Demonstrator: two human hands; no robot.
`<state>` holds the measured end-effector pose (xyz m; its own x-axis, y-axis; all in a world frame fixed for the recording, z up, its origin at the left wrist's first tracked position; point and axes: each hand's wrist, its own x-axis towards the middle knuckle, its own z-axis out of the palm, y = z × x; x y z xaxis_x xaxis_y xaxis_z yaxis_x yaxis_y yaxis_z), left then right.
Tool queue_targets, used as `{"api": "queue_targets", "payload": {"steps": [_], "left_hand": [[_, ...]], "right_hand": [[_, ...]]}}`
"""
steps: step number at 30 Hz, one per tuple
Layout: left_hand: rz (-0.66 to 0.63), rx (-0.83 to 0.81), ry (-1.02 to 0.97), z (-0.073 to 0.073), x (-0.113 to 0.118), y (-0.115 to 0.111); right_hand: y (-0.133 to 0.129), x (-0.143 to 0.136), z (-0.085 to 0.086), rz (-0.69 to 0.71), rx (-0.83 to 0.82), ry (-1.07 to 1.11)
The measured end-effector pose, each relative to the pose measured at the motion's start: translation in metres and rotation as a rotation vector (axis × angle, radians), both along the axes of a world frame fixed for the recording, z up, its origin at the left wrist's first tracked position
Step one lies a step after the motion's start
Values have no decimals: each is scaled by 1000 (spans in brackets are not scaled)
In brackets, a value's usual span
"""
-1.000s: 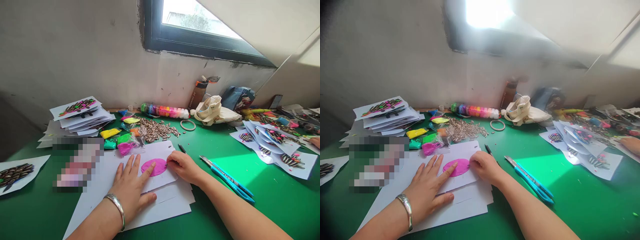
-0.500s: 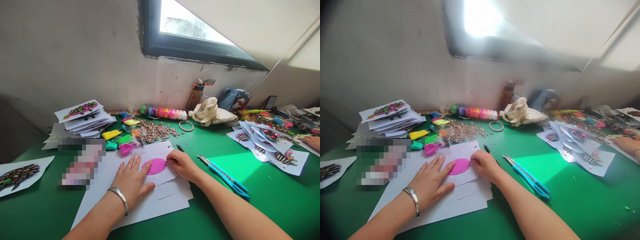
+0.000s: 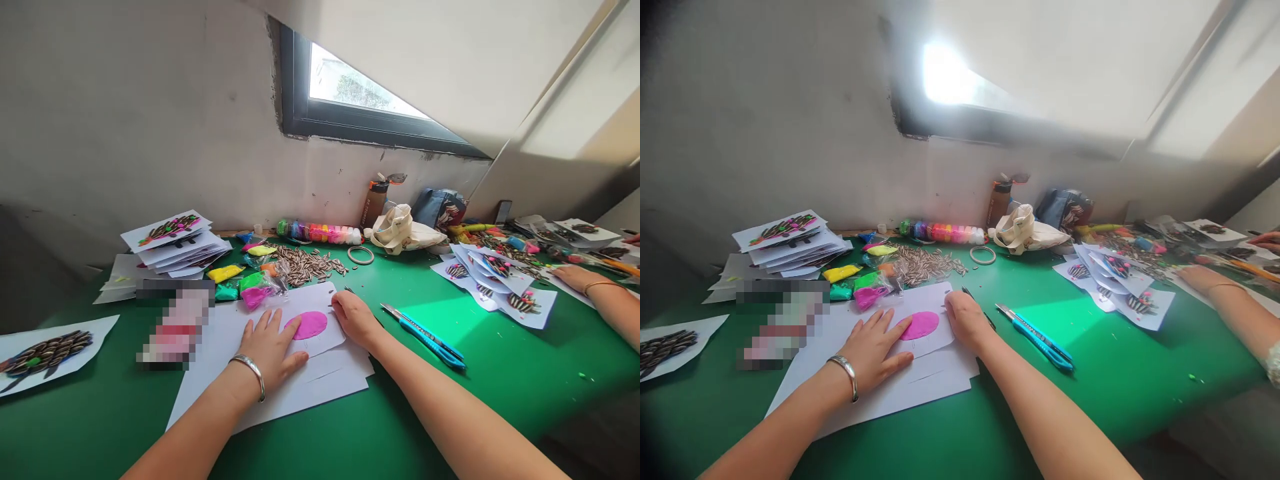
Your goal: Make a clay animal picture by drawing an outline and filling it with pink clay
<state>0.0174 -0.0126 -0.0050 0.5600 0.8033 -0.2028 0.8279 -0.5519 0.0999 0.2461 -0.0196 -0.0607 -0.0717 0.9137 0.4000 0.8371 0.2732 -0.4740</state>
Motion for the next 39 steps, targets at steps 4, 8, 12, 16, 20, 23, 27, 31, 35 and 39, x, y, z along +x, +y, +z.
{"api": "queue_targets", "payload": {"steps": [4,8,12,16,20,23,27,31,35,39], "left_hand": [[14,-25,-26,2,0,0],[38,-52,-28,5,1,-2],[34,-63,-2,7,1,-3],[38,-70,1,6,2,-4],[43,-81,-10,7,2,-4],[45,-97,-2,7,2,-4],[53,-90,7,5,2,-4],[61,-110,8,3,2,-2],[59,-105,2,2,2,-2],[53,-103,-3,4,0,-3]], "right_hand": [[-2,0,2,-6,7,19],[-6,0,4,-1,7,43],[-10,1,7,-3,-2,68],[-18,-8,16,71,23,111],[-29,-22,29,222,69,81],[-34,-23,37,254,80,10],[-36,-13,40,219,86,-23],[-36,-13,37,219,34,-110],[-36,-19,31,233,19,-199],[-34,-17,27,205,25,-132]]}}
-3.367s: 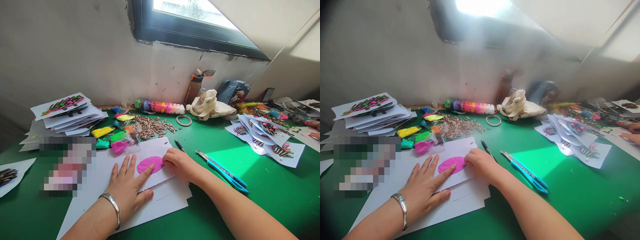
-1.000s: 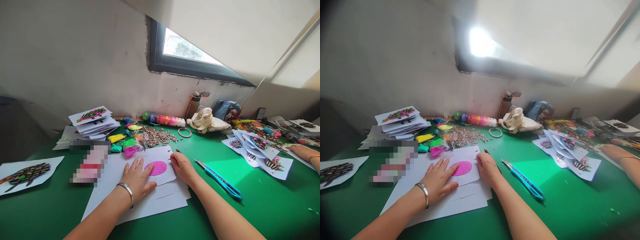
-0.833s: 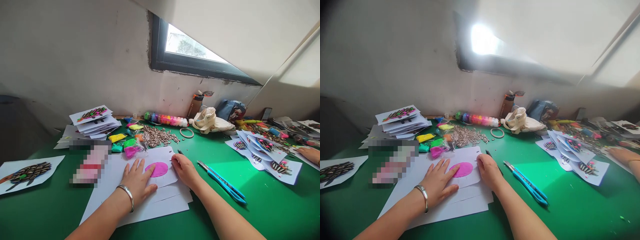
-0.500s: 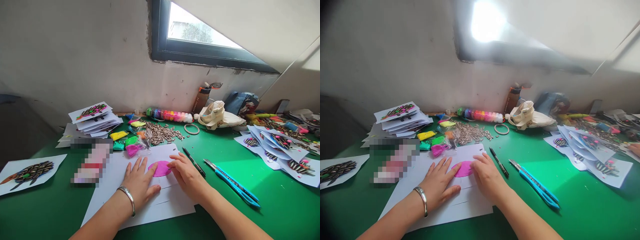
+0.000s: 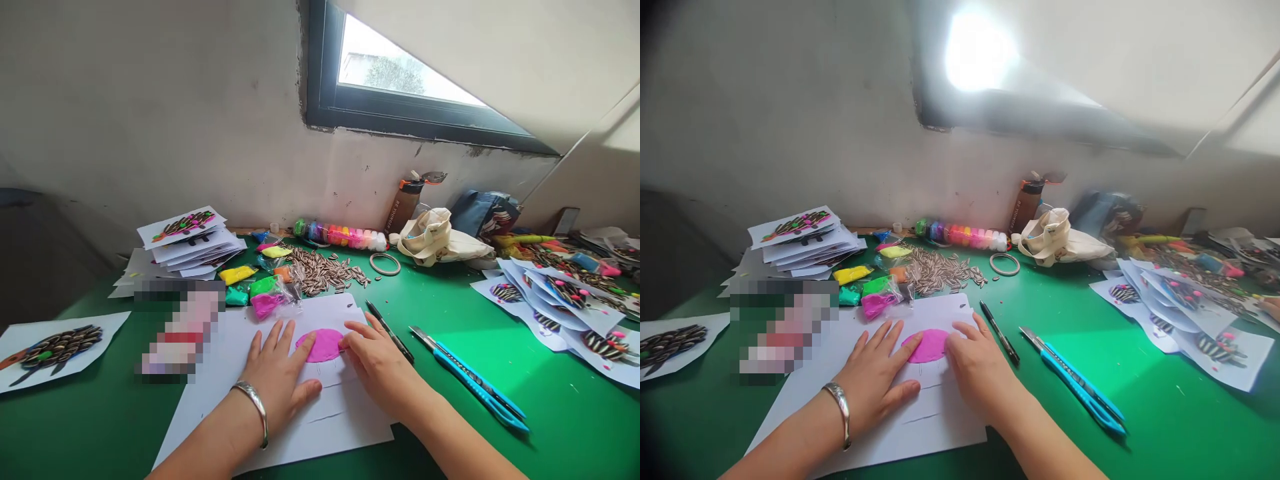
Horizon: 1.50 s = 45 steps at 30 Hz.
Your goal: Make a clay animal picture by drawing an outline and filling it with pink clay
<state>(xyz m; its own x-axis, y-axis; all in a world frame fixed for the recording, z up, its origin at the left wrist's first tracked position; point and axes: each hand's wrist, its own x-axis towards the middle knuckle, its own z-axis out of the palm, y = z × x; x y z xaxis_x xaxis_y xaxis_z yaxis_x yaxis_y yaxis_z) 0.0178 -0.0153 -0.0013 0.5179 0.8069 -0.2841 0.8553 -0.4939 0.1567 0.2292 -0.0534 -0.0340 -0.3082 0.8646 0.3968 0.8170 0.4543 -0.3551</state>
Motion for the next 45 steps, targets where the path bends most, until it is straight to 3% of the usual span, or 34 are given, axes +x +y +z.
{"api": "queue_targets", "payload": {"steps": [4,9,14,19,22,25,30,37,41,45], "left_hand": [[-19,-18,-12,3,-2,-1],[-15,-17,-32,3,-3,-1],[-8,-19,-45,1,-3,-1],[-12,-11,-40,0,-2,0],[-9,5,-35,-2,-2,2],[2,23,-21,-5,-1,3],[-22,25,-15,-6,-2,3],[-15,13,0,-4,-2,2],[-26,2,-15,0,-2,3],[-33,-4,-40,1,-3,3]], "right_hand": [[2,4,-1,-56,55,111],[-1,-4,1,53,22,-58],[-4,-3,7,10,68,-13],[-7,-4,14,52,-4,-113],[-5,-5,16,28,-1,-40],[-1,-3,14,-30,59,69],[4,0,7,19,12,-25],[9,-18,6,12,15,71],[15,-24,13,32,-107,5],[22,-29,21,26,-76,-4]]}}
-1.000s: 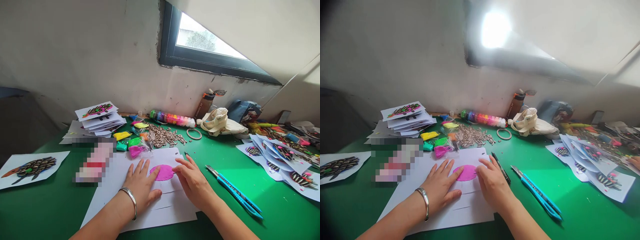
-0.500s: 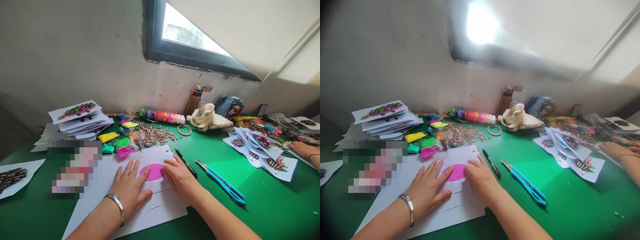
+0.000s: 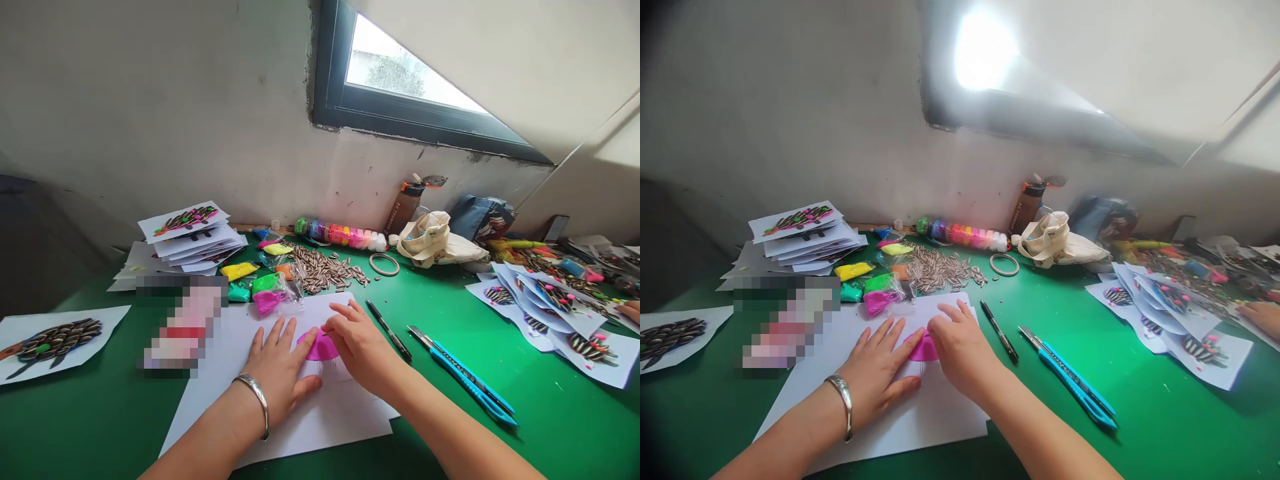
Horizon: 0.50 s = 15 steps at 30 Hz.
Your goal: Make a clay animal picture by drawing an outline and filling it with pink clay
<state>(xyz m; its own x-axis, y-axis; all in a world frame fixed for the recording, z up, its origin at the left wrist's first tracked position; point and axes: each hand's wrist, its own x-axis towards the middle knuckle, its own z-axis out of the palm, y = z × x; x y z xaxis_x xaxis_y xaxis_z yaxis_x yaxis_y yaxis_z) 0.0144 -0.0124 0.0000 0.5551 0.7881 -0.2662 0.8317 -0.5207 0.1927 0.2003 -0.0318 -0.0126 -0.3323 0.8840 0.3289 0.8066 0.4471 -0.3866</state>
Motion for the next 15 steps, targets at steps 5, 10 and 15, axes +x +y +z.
{"api": "queue_targets", "payload": {"steps": [5,10,15], "left_hand": [[5,-13,5,-1,-1,-1],[18,-11,5,-3,0,-2],[16,-15,6,-4,0,-1]], "right_hand": [[4,-5,-10,38,-22,-37],[6,1,-16,7,-5,25],[9,3,-15,7,-65,0]]}}
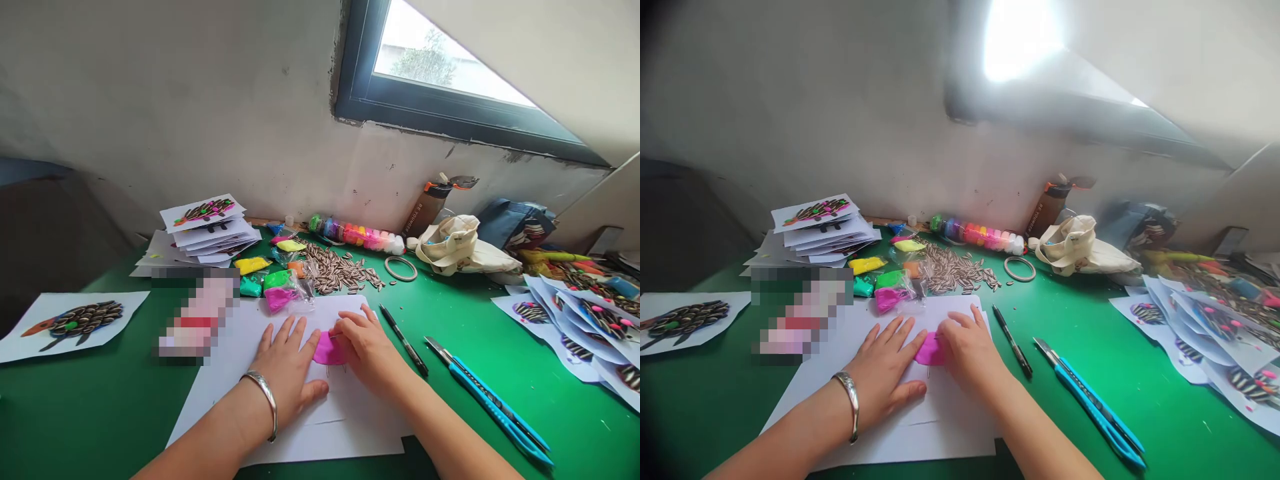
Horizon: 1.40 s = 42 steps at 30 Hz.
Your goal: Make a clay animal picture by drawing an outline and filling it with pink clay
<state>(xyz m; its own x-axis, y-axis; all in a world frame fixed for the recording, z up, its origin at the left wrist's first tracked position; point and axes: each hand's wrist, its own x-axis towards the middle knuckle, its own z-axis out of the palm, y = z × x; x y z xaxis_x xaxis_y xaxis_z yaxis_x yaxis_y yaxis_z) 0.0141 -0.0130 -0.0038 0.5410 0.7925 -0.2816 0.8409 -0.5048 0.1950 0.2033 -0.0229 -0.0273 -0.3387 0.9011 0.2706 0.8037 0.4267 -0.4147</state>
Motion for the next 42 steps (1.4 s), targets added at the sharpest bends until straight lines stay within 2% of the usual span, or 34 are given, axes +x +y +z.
{"api": "queue_targets", "payload": {"steps": [4,14,21,29,34,42], "left_hand": [[-3,5,3,-2,0,1],[-15,-31,-88,-8,-14,8],[-35,18,-97,0,-21,12],[-53,48,-49,-1,-21,14],[-63,27,-72,-1,-22,14],[-103,37,-137,7,-29,18]], "right_hand": [[0,-3,-1,-11,50,70],[-7,-14,-5,73,112,-57],[-9,-15,-10,94,100,-164],[-10,-13,-1,90,104,-28],[-15,-14,2,181,70,-65],[-22,-21,2,229,83,-116]]}}
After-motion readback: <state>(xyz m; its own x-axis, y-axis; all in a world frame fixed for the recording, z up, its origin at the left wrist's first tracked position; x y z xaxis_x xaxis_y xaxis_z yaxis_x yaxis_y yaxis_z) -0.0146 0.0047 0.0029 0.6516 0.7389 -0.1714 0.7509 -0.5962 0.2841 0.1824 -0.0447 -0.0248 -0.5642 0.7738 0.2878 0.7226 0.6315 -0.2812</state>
